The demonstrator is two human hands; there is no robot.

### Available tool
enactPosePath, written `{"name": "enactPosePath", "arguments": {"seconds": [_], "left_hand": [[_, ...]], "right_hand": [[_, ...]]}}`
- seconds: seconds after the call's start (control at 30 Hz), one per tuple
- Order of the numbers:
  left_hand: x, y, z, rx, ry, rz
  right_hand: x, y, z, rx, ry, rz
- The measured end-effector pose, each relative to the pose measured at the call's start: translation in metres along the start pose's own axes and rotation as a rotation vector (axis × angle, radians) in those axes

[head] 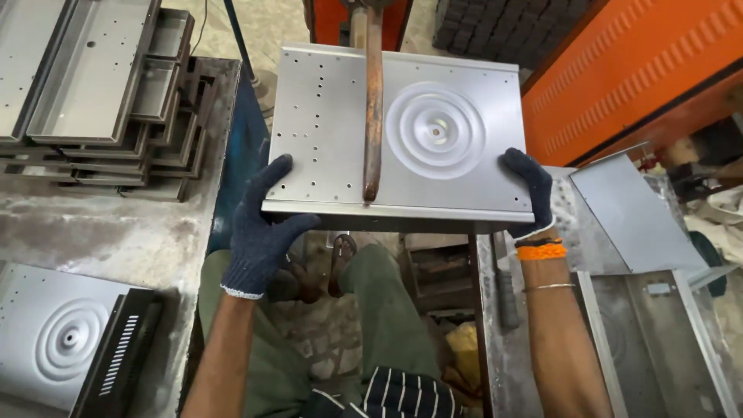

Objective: Spot welding metal panels together to assemble electronic or industrial enclosures.

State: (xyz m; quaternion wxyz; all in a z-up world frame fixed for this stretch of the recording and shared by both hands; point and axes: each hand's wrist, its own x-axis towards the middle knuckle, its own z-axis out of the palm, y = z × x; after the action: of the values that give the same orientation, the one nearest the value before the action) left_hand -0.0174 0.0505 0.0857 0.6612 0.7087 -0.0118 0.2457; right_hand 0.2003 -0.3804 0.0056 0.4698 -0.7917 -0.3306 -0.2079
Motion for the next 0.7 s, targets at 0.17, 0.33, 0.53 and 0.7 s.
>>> {"name": "enactPosePath", "arguments": {"seconds": [0.17, 0.33, 0.53, 0.7], "left_hand": [[0.001, -0.003, -0.004, 0.090, -0.013, 0.015], [0.003, -0.010, -0.008, 0.101, -0.004, -0.014], [0.004, 0.001, -0.019, 0.047, 0.020, -0.009], [0.003, -0.001, -0.040, 0.039, 0.029, -0.080]], "right_hand": [[0.010, -0.009, 0.002, 0.078, -0.031, 0.013], [0.018, -0.033, 0.006, 0.263, 0.032, 0.159], [0.021, 0.009, 0.019, 0.660, 0.139, 0.446], [0.048, -0.062, 0.049, 0.741, 0.104, 0.671]]}}
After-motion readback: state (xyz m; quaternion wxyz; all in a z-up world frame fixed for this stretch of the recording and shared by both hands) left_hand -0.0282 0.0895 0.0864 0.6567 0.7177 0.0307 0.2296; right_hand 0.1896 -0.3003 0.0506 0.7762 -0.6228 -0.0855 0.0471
